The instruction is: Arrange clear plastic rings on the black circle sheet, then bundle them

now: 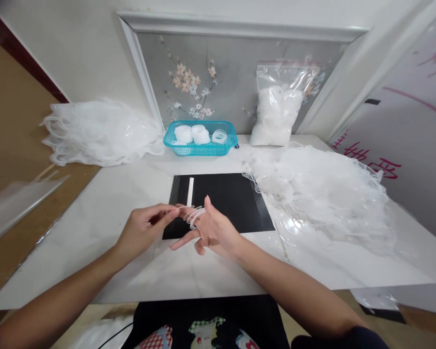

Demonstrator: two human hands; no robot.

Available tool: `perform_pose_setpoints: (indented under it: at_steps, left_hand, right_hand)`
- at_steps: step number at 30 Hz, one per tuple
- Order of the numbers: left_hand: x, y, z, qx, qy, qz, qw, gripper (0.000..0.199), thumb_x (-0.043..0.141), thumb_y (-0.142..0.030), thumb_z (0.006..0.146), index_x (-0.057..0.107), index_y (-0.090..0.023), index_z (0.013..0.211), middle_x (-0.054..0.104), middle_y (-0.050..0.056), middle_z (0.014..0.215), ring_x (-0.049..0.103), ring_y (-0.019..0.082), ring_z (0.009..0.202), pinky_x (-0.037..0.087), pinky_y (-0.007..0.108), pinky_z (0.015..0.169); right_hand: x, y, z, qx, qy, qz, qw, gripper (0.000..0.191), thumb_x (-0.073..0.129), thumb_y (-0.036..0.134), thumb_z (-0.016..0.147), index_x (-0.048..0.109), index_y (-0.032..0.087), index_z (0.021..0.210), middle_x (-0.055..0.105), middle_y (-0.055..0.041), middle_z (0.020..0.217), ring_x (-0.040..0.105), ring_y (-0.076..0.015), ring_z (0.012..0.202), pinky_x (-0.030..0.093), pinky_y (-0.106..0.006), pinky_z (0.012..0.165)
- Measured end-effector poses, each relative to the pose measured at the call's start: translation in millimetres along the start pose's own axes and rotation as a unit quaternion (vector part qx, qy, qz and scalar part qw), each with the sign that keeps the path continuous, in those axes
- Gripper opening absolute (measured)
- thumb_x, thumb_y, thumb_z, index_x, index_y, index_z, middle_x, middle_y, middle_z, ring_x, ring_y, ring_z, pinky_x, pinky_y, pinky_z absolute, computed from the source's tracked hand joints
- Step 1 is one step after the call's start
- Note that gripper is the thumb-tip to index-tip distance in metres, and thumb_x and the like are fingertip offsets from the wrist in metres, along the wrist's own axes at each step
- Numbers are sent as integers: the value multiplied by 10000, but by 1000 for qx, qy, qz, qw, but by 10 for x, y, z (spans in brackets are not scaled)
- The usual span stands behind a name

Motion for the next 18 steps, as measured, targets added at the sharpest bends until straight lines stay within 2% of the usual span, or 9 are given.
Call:
perform_pose_setpoints:
  at_steps: [2,5,8,13,18]
  left_hand:
    - [44,19,-14,-17,20,-5,1000,242,569,-367,878,741,-202,919,711,10,730,510,100,549,389,223,537]
    - [104,49,-25,-54,51,-26,997,270,553,-380,879,742,-187,890,710,29,741,540,116,587,399,235,555]
    - [202,75,-31,-97,106,-93,985,303,553,-418,874,733,-174,882,655,10,662,472,94,522,345,219,485]
    - [446,111,-98,-166,227,-223,933,347,639,-494,808,715,-161,865,373,-85,423,281,53,373,179,198,368]
    - [548,121,-171,-214,268,-289,894,329,703,-474,765,696,-154,840,357,-101,369,244,40,316,142,192,330]
  right_hand:
    - [18,-8,-3,9,13,11,1000,819,292,829,792,514,234,1308,483,-149,1381,714,-261,865,333,-163,325]
    - [39,-39,-20,23,30,17,999,918,244,903,716,452,277,1355,518,-136,1326,687,-306,964,381,-166,339]
    - [55,-97,-35,42,46,11,998,982,190,943,662,386,321,1396,524,-119,1316,660,-328,1026,405,-168,357]
    - [109,-166,-37,65,71,5,995,953,197,939,664,289,390,1437,560,-109,1291,659,-317,1034,394,-157,362]
    - [154,-176,-36,65,91,-21,993,976,274,924,673,222,374,1478,583,-125,1292,683,-307,1003,390,-155,343]
Point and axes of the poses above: each hand's wrist, its own z-axis towards the middle knuckle, its own x-axis out of the palm, y = z × x, the point moved 8 cm from there along z, towards the middle knuckle
